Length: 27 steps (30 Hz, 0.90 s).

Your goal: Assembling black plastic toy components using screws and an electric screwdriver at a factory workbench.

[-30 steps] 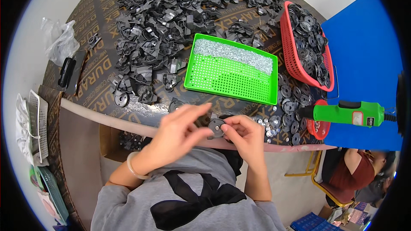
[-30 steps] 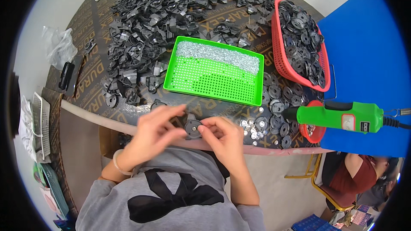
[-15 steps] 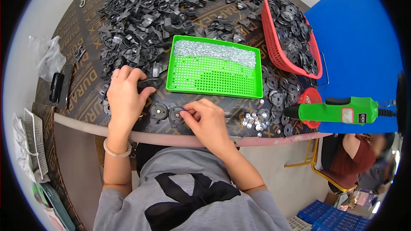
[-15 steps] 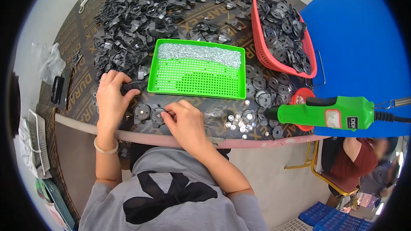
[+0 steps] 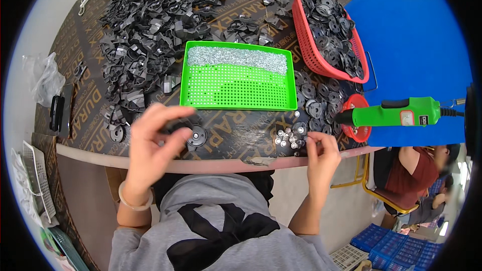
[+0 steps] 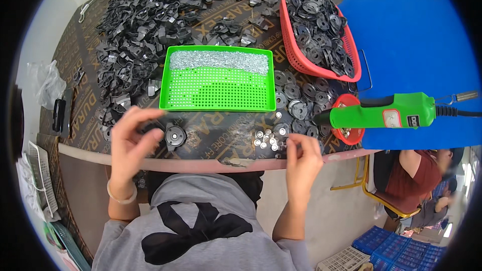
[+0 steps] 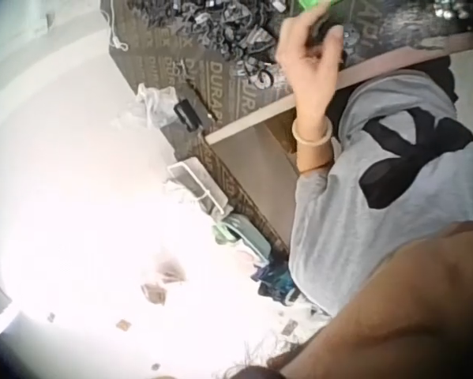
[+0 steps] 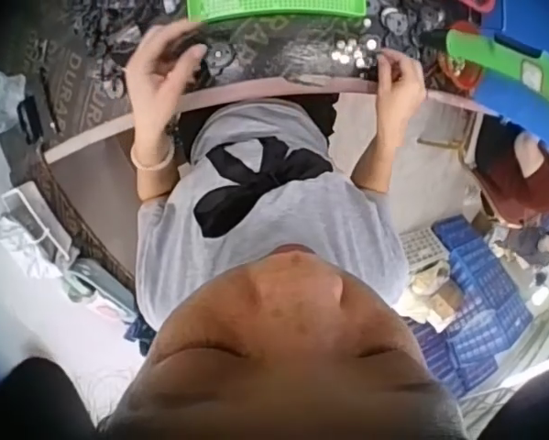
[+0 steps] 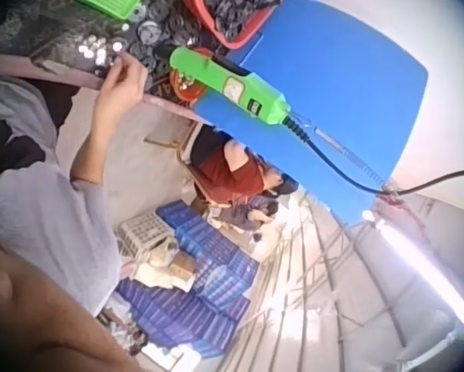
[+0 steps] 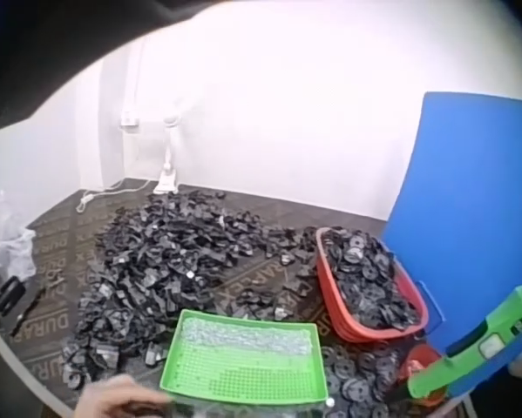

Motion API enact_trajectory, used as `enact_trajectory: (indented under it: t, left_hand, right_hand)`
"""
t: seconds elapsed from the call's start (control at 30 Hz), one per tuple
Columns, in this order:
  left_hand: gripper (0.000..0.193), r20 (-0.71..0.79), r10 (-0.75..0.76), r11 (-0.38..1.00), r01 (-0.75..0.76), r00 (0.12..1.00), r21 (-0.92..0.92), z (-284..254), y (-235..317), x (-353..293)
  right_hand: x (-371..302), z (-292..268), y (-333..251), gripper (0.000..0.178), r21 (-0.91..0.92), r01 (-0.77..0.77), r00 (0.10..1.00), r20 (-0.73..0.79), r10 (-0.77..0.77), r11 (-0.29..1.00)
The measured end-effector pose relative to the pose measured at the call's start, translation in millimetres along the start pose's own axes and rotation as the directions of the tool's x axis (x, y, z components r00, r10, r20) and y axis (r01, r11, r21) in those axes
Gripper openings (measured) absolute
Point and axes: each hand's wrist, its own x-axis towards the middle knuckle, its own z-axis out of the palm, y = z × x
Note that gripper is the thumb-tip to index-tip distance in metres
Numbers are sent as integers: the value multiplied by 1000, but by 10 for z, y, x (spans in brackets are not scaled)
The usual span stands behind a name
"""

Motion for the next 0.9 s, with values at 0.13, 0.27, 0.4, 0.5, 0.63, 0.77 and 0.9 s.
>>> enact_trajectory:
  t: [0.13, 0.27, 0.4, 0.5, 0.63, 0.77, 0.9]
  left_hand:
    - [25, 171, -69, 961, 111, 983, -253, 322, -35, -107]
    - [25, 275, -113, 942, 192, 955, -277, 505, -88, -161]
    - [32, 351, -186, 904, 300, 918, -305, 553, -52, -176]
    - [39, 360, -175, 892, 302, 916, -335, 605, -75, -191]
    - [39, 413, -153, 879, 315, 898, -357, 694, -164, -216]
    - [50, 438, -106, 869, 298, 893, -396, 803, -266, -207]
    - [67, 522, -112, 779, 401, 845, -482, 827, -205, -145]
  right_hand:
    - [80, -76, 100, 12, -21, -18, 1000, -11, 18, 1000]
    - [152, 1, 94, 12, 7, -5, 1000, 27, 5, 1000]
    - [195, 76, 76, 15, 9, 18, 995, 100, -19, 1000]
    - [204, 121, 78, 17, -52, 18, 996, 86, -13, 998]
    - [212, 134, 69, 18, -92, -18, 994, 102, 28, 996]
    - [206, 142, 74, 17, -103, -5, 996, 93, 14, 995]
    - [200, 130, 105, 15, -84, 9, 994, 111, 0, 996]
